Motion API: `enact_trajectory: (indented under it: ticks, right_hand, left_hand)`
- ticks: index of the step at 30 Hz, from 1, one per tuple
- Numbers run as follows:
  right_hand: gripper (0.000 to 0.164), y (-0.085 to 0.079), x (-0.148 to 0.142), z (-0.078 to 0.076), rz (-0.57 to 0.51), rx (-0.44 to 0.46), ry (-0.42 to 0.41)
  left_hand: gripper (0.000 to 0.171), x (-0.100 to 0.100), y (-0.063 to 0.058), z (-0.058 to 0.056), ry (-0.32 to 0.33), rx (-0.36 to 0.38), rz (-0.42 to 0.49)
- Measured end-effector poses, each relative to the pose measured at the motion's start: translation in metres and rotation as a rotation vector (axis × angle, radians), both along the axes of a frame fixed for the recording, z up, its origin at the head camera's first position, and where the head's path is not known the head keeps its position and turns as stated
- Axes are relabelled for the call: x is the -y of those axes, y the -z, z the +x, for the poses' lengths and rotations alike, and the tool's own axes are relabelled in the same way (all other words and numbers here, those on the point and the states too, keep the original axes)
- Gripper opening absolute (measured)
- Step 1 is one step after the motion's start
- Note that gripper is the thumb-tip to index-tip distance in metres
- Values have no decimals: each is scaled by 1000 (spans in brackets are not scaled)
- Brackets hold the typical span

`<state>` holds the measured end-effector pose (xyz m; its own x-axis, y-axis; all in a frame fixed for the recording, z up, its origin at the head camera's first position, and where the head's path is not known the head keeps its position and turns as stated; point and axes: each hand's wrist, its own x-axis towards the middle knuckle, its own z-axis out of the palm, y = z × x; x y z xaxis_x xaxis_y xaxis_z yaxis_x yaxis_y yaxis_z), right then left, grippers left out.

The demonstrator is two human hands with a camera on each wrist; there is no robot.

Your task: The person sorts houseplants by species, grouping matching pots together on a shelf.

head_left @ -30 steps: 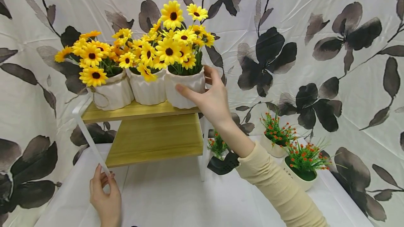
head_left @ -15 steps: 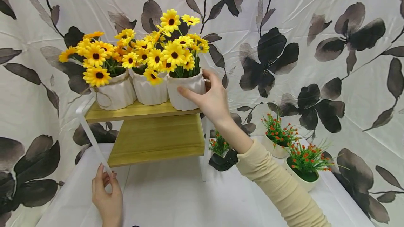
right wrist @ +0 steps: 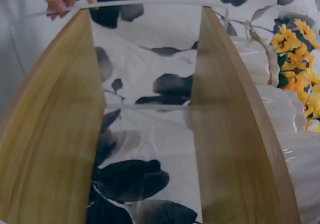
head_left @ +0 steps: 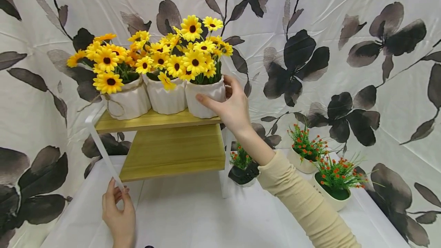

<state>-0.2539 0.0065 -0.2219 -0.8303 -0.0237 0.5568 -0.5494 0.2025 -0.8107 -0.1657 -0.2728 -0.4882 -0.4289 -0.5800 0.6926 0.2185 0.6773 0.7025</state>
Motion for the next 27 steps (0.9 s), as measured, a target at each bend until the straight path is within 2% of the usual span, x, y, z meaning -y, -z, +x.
enact_trajectory:
  ticks: [15, 20, 27]
  right_hand:
    - [74, 4, -3, -6, 1, 8, -19]
    - [78, 5, -6, -6, 20, 23, -64]
    - [80, 9, -17, -1, -3, 17, -107]
  left_hand:
    - [56, -1, 0, 0, 0, 11, -4]
    - [57, -2, 0, 1, -4, 44, -2]
    - [57, -1, 0, 1, 1, 25, -9]
